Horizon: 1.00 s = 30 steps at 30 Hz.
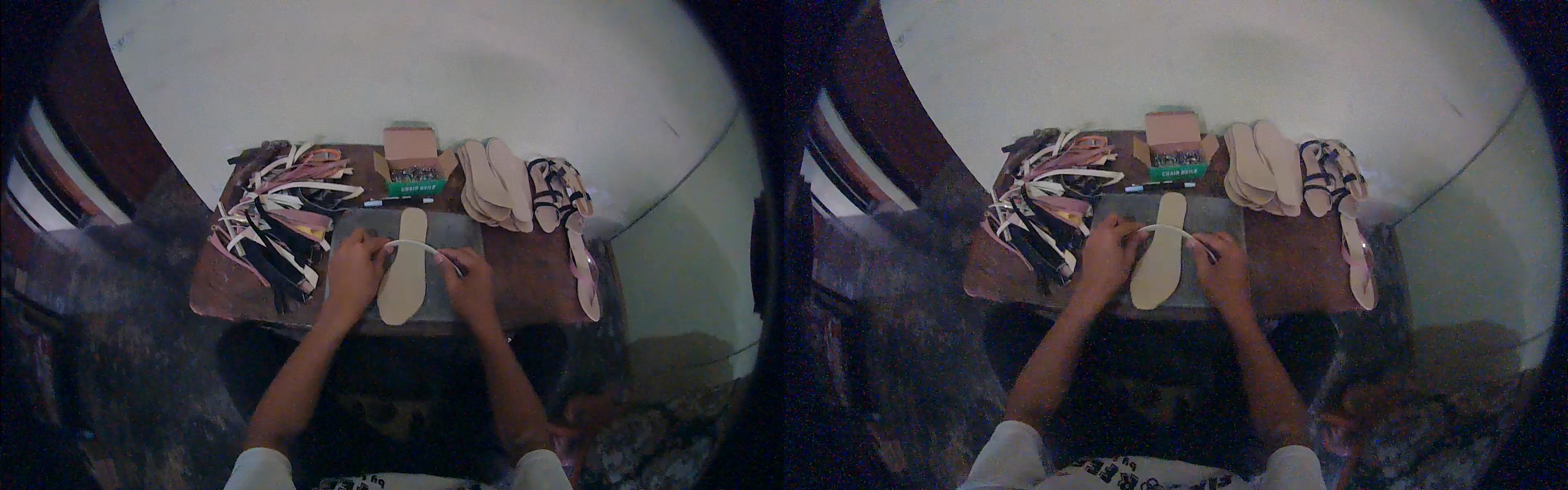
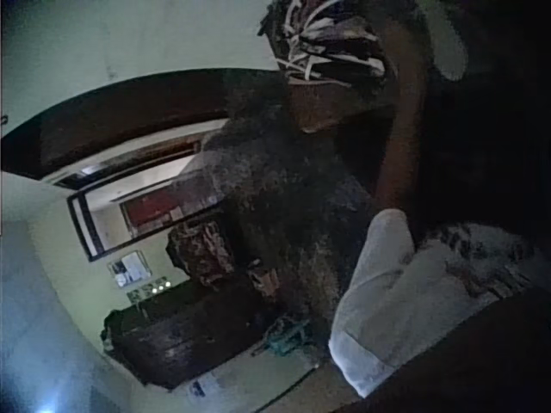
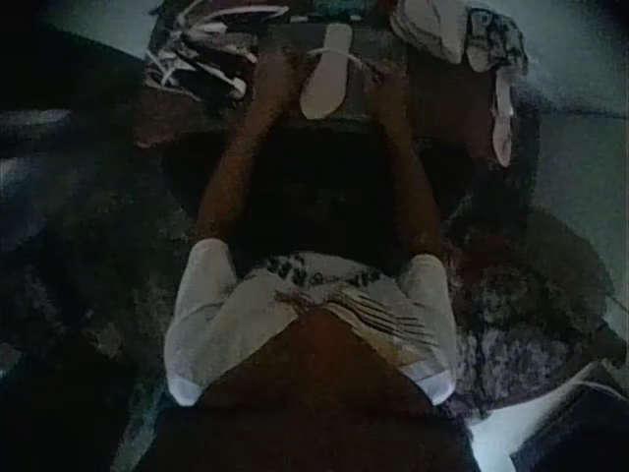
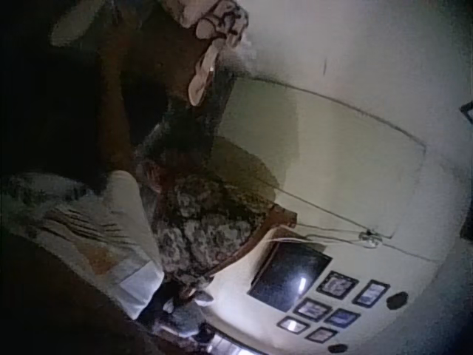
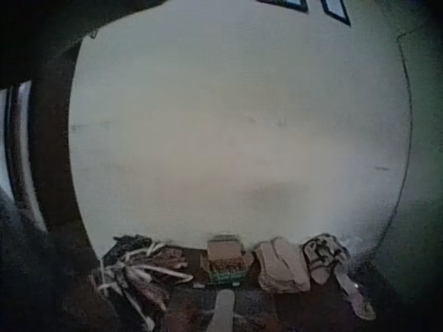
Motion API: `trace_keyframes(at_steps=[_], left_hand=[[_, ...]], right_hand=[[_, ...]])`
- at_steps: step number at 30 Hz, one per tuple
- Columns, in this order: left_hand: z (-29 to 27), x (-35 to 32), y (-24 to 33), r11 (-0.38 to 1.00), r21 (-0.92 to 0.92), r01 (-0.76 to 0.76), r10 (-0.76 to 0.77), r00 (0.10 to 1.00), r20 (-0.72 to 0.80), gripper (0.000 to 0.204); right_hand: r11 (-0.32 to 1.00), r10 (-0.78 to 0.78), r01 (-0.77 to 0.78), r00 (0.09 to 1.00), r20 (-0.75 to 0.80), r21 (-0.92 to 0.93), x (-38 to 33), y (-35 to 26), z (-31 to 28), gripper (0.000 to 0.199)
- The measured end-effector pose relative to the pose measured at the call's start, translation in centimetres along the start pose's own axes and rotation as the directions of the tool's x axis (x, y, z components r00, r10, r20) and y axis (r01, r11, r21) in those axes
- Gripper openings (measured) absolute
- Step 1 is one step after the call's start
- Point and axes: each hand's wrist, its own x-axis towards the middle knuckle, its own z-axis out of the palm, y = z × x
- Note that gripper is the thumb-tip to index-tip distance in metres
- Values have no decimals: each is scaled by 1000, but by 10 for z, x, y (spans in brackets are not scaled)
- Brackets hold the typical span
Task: The person assembles a sandal by attaching a white strap to a beige sole using a metal pin. They position the strap, insert the pin through the sole and strap, and then secure it by hand.
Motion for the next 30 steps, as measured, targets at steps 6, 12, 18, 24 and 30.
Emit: trace_keyframes(at_steps=[6,12,18,24,30], left_hand=[[-2,-9,-1,999,47,18,-20,998,51,29],[8,-26,1,997,-53,-48,49,999,23,27],[-4,-35,16,968,-241,-74,97,992,81,28],[-17,-38,27,955,-287,-69,109,986,126,27],[-13,-35,24,941,-330,-80,132,982,138,27]], right_hand=[[960,-197,214,974,108,-180,20,21,0,18],[950,-235,253,965,116,-181,102,20,20,19],[843,-106,276,927,360,-462,153,50,41,14],[716,51,287,888,457,-636,169,38,48,14],[737,-2,272,916,401,-618,169,47,48,11]])
